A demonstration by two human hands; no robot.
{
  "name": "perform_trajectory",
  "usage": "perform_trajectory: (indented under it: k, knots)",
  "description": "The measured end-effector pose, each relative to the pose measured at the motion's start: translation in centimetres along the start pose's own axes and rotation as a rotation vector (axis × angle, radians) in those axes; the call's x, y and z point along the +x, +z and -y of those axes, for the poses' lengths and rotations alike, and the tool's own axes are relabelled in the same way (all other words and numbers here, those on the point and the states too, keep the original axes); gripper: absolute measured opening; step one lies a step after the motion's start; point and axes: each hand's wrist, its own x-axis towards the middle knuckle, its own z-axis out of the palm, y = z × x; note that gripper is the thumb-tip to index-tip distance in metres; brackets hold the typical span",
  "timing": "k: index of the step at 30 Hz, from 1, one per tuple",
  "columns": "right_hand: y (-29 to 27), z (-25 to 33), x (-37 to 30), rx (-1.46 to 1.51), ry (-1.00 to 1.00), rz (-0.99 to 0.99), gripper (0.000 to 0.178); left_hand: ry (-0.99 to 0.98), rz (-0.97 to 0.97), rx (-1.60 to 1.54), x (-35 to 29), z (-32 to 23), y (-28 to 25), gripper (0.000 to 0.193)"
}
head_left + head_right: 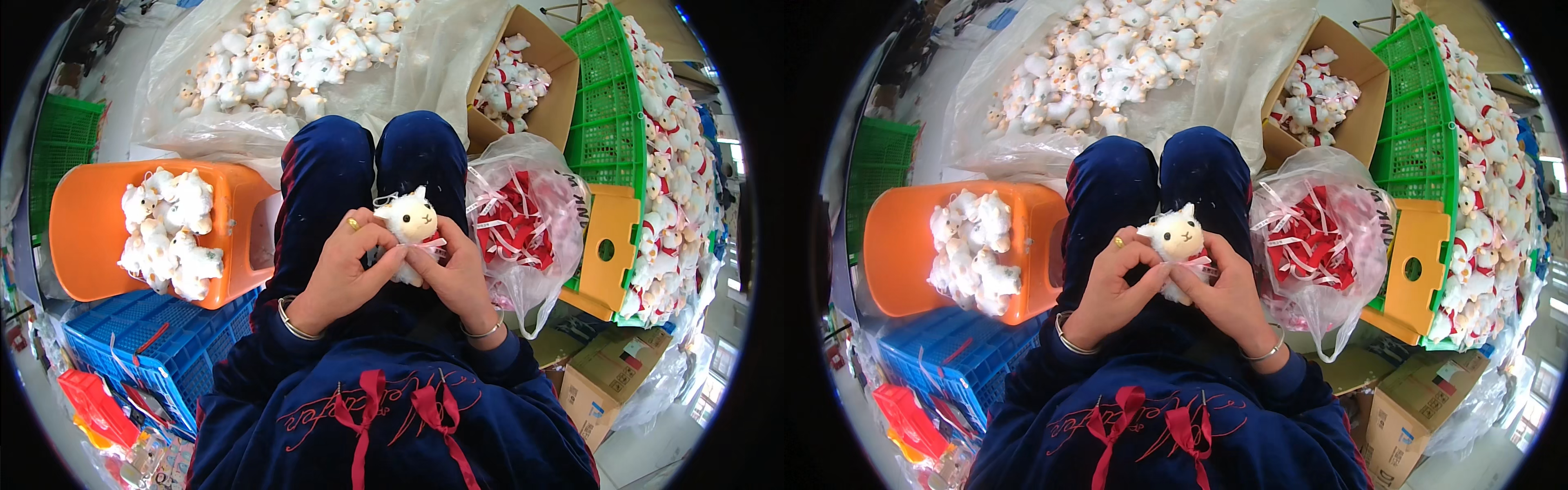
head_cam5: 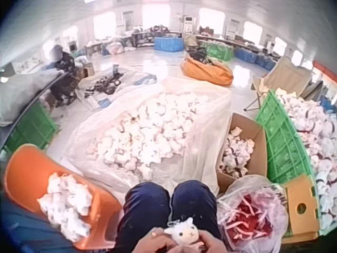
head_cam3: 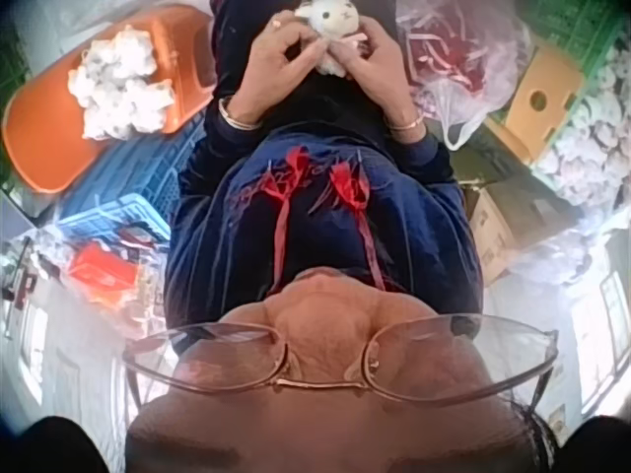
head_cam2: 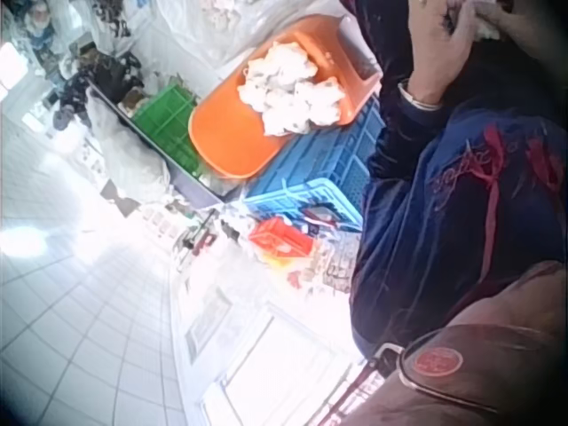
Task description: The person ties red ribbons around the necks of small white stuffed animal toys. They pick up each toy from a nearby orange bin, attach a ribbon, tie it into a bow, and place the finished toy into a green crate.
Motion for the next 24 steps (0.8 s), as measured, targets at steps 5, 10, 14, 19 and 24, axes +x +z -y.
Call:
perform_trajectory:
  k: [5,10,14,19,24]
  knots:
    - [0.1,0.3,0.0,0.012,-0.002,-0.006,0.050,-0.036,0.014,-0.020,0.4,0.1,0.0,0.009]
    - [-0.1,0.2,0.3,-0.046,-0.028,0.006,0.050,-0.082,-0.084,-0.089,0.4,-0.2,1.1,0.007]
    - [-0.5,0.4,0.3,0.053,0.127,0.039,0.052,-0.158,-0.125,-0.272,0.1,0.3,1.0,0.007]
    - [-0.5,-0.6,0.3,0.176,-0.037,0.044,0.063,-0.071,-0.047,-0.187,-0.7,1.0,0.8,0.043]
    - [-0.7,-0.4,0.1,0.290,-0.183,0.184,0.064,-0.266,0.037,-0.421,-1.2,0.5,0.4,0.074]
